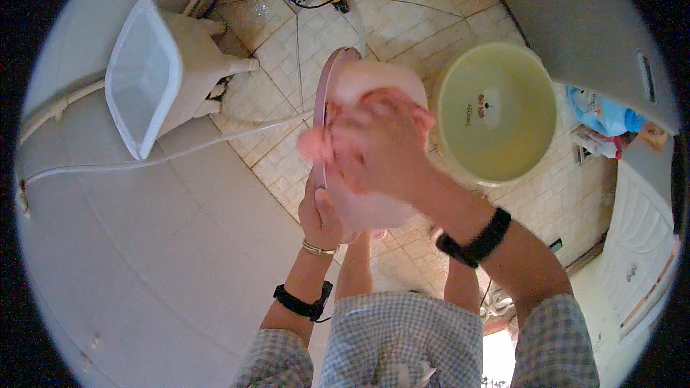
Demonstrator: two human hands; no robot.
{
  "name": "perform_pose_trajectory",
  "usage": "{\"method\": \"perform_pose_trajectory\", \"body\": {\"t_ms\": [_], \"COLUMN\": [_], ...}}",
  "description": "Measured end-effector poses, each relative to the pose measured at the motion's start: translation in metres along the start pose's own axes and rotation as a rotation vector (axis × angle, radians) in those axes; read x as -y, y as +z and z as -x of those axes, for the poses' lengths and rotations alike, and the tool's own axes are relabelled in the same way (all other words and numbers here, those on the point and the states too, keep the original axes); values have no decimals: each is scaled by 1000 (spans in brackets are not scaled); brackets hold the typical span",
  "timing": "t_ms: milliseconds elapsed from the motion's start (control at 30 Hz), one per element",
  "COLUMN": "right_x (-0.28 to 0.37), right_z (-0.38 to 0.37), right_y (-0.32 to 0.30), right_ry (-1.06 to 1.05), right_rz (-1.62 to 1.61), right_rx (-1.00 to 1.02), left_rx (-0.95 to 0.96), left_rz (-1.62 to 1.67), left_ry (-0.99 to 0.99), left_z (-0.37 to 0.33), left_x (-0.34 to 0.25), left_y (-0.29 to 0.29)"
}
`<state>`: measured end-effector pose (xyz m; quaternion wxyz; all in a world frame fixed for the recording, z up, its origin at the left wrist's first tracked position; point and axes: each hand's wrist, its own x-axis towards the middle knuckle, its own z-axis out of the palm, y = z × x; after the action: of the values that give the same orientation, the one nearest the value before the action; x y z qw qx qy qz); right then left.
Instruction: The person empties water from a small basin into a drain, fills a pink basin with water from a hose, and then uses a cloth to wipe the interior and exterior of both basins.
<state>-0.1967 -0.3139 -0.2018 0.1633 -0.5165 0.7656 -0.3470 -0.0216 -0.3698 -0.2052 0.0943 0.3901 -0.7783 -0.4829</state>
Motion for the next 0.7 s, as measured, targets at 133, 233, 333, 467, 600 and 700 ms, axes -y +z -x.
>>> {"method": "perform_pose_trajectory", "body": {"t_ms": [133, 233, 333, 467, 600, 700], "right_x": [-14, -71, -27, 43, 42, 25], "right_z": [-69, -47, -20, 34, 55, 38], "right_y": [-47, -15, -4, 26, 34, 23], "right_ry": [754, 843, 226, 67, -98, 36], "right_rz": [-627, -954, -69, 63, -30, 16], "right_rx": [265, 166, 84, 161, -23, -60], "left_rx": [74, 102, 73, 113, 125, 165], "left_rz": [117, 132, 226, 74, 51, -46], "left_ry": [-26, -18, -105, -34, -16, 20], "left_z": [6, 5, 17, 14, 34, 35], "left_x": [1, -1, 29, 19, 75, 68], "left_y": [-6, 5, -15, -29, -41, -41]}}
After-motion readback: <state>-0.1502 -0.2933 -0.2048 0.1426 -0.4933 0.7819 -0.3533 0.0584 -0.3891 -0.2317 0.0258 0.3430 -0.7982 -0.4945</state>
